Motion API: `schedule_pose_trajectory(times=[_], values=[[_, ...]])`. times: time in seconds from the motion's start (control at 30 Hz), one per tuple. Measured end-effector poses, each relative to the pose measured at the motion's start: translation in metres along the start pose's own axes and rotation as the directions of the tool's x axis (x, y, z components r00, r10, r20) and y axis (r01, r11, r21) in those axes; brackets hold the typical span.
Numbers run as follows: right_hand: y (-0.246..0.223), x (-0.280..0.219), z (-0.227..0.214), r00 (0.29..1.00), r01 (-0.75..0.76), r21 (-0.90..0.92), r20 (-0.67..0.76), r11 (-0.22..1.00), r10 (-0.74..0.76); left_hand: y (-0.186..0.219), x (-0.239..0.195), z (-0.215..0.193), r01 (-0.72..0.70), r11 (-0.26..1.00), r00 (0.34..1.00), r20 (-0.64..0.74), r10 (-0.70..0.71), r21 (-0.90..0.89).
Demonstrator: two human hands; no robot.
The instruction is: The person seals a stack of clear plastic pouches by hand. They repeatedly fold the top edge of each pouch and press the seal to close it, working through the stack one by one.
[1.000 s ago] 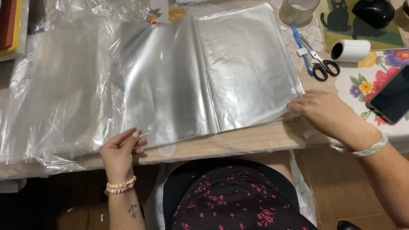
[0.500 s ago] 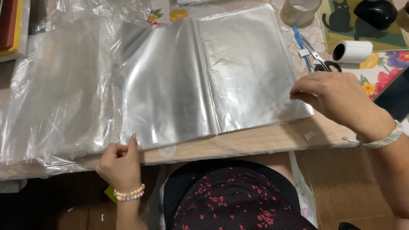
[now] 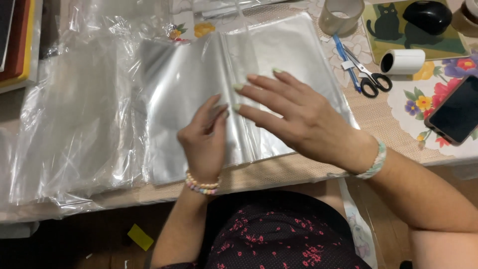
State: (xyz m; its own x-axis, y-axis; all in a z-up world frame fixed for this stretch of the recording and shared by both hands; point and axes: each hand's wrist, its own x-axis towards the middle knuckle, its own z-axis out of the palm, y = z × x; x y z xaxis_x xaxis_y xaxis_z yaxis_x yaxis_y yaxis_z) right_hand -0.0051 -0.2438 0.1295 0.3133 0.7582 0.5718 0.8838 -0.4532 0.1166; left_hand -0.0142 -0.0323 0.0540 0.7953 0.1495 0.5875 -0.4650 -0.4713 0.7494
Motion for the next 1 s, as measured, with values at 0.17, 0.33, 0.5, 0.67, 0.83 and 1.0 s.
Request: schedule_pose_trajectory(times=[0.17,0.33,0.5,0.67,0.83,1.0], values=[[0.039,-0.074,0.017,0.9,-0.286,-0.027,0.335,0.958,0.278,-0.026,-0.007,-0.076,0.575,0.807,0.806,-0.08,-0.587,-0.131],[0.062,-0.158,0.04,0.779,-0.372,-0.08,0.515,0.925,0.358,-0.063,-0.046,-0.13,0.74,0.634,0.629,-0.103,-0.771,-0.223],[0.064,-0.198,0.043,0.701,-0.382,-0.093,0.619,0.919,0.354,-0.09,-0.072,-0.14,0.731,0.607,0.617,-0.079,-0.783,-0.311],[0.053,-0.192,0.033,0.674,-0.325,-0.109,0.67,0.939,0.311,-0.068,-0.066,-0.128,0.731,0.677,0.655,-0.196,-0.73,-0.083],[0.053,-0.188,0.032,0.611,-0.241,-0.215,0.724,0.946,0.32,-0.082,-0.08,-0.101,0.25,0.665,0.967,-0.211,-0.141,0.703],[0.055,-0.138,0.013,0.65,-0.361,-0.294,0.602,0.885,0.465,-0.03,-0.059,-0.018,-0.325,0.722,0.944,0.165,0.285,0.611]])
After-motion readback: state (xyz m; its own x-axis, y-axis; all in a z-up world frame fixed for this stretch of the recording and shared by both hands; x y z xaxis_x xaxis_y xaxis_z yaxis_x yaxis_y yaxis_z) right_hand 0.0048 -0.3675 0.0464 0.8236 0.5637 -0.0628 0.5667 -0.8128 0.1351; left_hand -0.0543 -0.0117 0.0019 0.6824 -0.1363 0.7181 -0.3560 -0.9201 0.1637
